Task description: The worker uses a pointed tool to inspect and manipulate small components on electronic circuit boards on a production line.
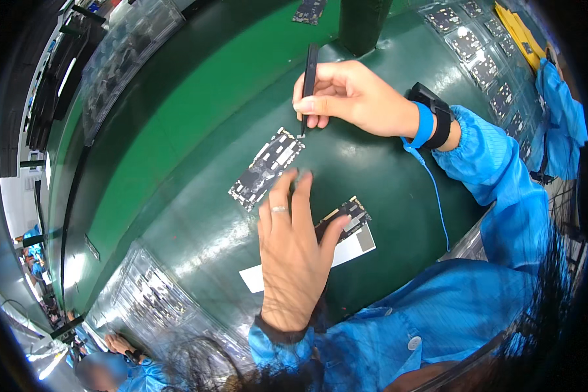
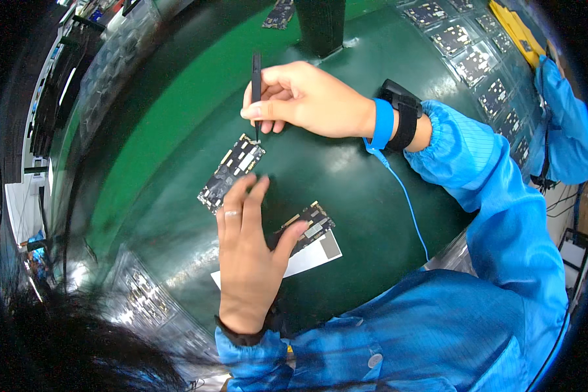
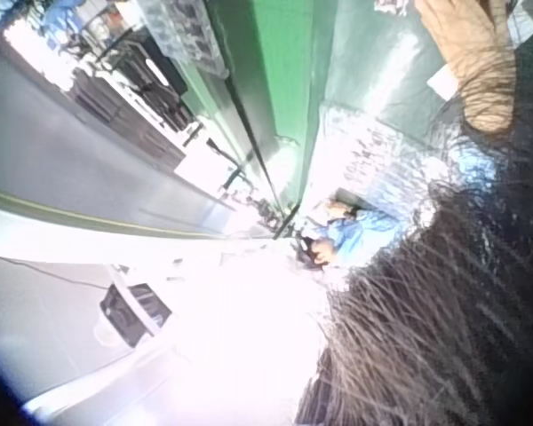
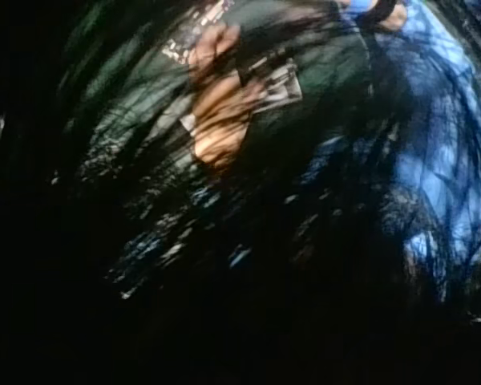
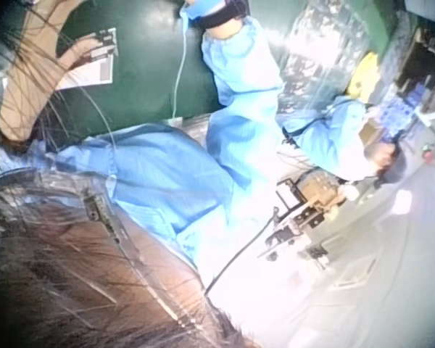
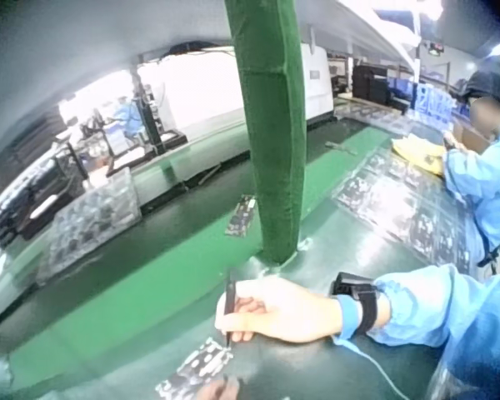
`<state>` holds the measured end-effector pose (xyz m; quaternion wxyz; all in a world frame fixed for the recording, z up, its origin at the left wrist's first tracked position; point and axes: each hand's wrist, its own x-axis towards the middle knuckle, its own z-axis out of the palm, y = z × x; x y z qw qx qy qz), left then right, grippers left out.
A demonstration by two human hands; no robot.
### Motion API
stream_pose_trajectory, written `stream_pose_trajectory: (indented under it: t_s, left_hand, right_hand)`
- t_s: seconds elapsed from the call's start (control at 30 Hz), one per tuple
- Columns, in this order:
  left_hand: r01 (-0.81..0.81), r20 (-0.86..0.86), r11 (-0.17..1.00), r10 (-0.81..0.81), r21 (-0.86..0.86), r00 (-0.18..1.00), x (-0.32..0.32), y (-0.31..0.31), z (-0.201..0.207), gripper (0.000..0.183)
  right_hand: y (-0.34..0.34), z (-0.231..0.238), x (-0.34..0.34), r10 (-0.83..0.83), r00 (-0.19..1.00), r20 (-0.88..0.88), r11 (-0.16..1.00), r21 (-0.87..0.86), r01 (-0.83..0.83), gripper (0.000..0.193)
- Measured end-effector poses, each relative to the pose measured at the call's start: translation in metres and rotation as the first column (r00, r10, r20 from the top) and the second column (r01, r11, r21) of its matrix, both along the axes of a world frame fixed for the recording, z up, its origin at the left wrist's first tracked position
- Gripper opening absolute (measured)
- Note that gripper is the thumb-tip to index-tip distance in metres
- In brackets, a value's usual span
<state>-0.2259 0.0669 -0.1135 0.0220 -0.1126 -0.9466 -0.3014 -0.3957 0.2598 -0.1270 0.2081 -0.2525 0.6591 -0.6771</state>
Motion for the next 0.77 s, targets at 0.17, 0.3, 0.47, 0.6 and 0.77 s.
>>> stream_pose_trajectory:
  t_s: [0.17,0.3,0.47,0.6,0.77]
  left_hand:
    - [-0.031,-0.09,0.988,0.018,-0.153,0.996,-0.002,0.005,-0.011,0.077]
    - [-0.021,0.02,0.972,0.026,-0.234,0.999,0.012,0.011,-0.007,0.08]
    - [-0.048,0.035,0.975,0.057,-0.217,0.998,0.012,0.014,-0.007,0.082]
    - [-0.026,0.017,0.984,0.029,-0.174,0.999,0.007,0.015,-0.009,0.083]
    - [-0.014,0.087,0.989,0.027,-0.147,0.996,0.004,0.016,-0.014,0.083]
  right_hand:
    - [-0.01,0.008,-0.011,0.12,0.993,-0.007,0.984,0.136,-0.118,0.015]
    - [-0.015,0.0,-0.005,0.17,0.985,0.045,0.968,0.18,-0.175,0.023]
    - [-0.015,0.001,0.002,0.108,0.992,0.059,0.98,0.159,-0.116,0.024]
    - [-0.017,-0.001,0.004,0.107,0.992,0.061,0.978,0.176,-0.116,0.023]
    - [-0.015,-0.009,0.006,0.078,0.995,0.069,0.979,0.182,-0.089,0.024]
